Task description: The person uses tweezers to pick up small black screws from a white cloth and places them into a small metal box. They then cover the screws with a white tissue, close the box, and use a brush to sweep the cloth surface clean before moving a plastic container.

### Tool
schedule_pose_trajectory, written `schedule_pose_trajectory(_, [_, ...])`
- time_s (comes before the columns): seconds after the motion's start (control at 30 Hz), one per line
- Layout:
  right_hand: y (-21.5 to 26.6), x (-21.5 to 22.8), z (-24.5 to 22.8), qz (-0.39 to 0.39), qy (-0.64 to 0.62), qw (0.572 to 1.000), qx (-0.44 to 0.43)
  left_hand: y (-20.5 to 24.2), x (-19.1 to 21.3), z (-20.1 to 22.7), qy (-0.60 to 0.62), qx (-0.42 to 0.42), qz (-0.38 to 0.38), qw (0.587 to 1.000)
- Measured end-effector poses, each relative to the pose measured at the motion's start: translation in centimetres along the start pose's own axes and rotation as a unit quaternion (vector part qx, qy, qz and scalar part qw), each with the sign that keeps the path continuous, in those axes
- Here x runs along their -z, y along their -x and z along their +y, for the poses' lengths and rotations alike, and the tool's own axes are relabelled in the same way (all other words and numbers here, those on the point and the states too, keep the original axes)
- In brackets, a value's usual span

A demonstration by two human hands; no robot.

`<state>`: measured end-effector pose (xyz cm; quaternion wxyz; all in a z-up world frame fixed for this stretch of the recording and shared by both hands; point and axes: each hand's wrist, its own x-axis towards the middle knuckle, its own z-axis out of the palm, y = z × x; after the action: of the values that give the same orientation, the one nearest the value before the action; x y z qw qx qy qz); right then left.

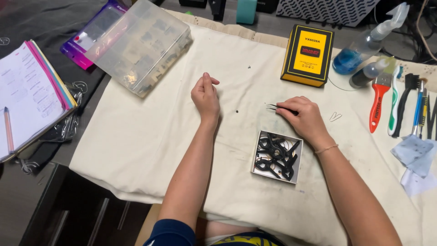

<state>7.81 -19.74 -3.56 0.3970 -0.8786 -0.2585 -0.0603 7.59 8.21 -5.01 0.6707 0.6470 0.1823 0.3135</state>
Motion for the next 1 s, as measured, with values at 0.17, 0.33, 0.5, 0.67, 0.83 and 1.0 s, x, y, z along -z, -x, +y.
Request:
schedule_pose_trajectory(0.17, [-0.7,-1.0,0.4,0.032,0.035,0.999,0.018,-0.2,0.1,-0.2,-0.001,-0.002,-0.001,1.000])
schedule_pose_trajectory(0.33, [-0.5,-1.0,0.5,0.042,0.041,0.998,0.012,0.0,0.0,0.3,0.006,-0.001,0.002,1.000])
schedule_pose_trajectory(0.5, [-0.5,-1.3,0.2,0.045,0.059,0.997,0.031,-0.1,0.1,0.1,0.008,-0.003,-0.006,1.000])
schedule_pose_trajectory(0.67, [-0.7,-1.1,0.0,0.042,0.037,0.998,0.026,-0.2,0.0,0.0,0.006,-0.008,-0.003,1.000])
schedule_pose_trajectory(0.83, [-0.3,1.3,-1.3,0.012,-0.068,0.998,0.004,-0.2,0.1,-0.1,0.000,-0.008,-0.002,1.000])
schedule_pose_trajectory(1.0, [-0.2,7.4,-5.4,-0.218,-0.162,0.958,-0.090,0.2,-0.1,2.6,0.044,0.058,-0.007,0.997])
